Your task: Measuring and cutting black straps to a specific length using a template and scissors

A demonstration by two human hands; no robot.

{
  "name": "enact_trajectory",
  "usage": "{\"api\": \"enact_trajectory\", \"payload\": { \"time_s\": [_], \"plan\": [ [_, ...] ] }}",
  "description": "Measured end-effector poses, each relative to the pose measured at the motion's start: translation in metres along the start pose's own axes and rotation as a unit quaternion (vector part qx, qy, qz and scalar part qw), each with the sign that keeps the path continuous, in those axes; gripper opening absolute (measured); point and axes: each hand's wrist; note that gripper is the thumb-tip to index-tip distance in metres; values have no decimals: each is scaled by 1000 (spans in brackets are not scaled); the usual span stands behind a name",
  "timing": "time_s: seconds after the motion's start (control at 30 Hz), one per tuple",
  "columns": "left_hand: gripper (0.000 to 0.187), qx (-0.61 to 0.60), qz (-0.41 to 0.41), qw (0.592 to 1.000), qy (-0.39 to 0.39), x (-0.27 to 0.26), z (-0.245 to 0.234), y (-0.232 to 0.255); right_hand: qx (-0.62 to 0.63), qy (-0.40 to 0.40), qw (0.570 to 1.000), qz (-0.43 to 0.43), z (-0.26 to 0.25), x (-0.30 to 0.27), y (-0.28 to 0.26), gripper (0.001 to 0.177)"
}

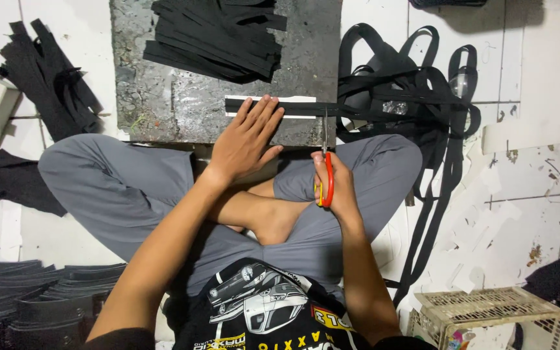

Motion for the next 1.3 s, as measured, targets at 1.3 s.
{"api": "enact_trajectory", "payload": {
  "time_s": [1.3],
  "plan": [
    [21, -241, -169, 955, 22, 12, -4, -82, -1, -99, 993, -58, 109, 5, 3, 32]
  ]
}}
Point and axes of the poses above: each hand's wrist, its own x-axis towards the middle knuckle, its own z-axis out of the palm, y = z × x, and after that the axes turned 8 degrees about -z, right-handed
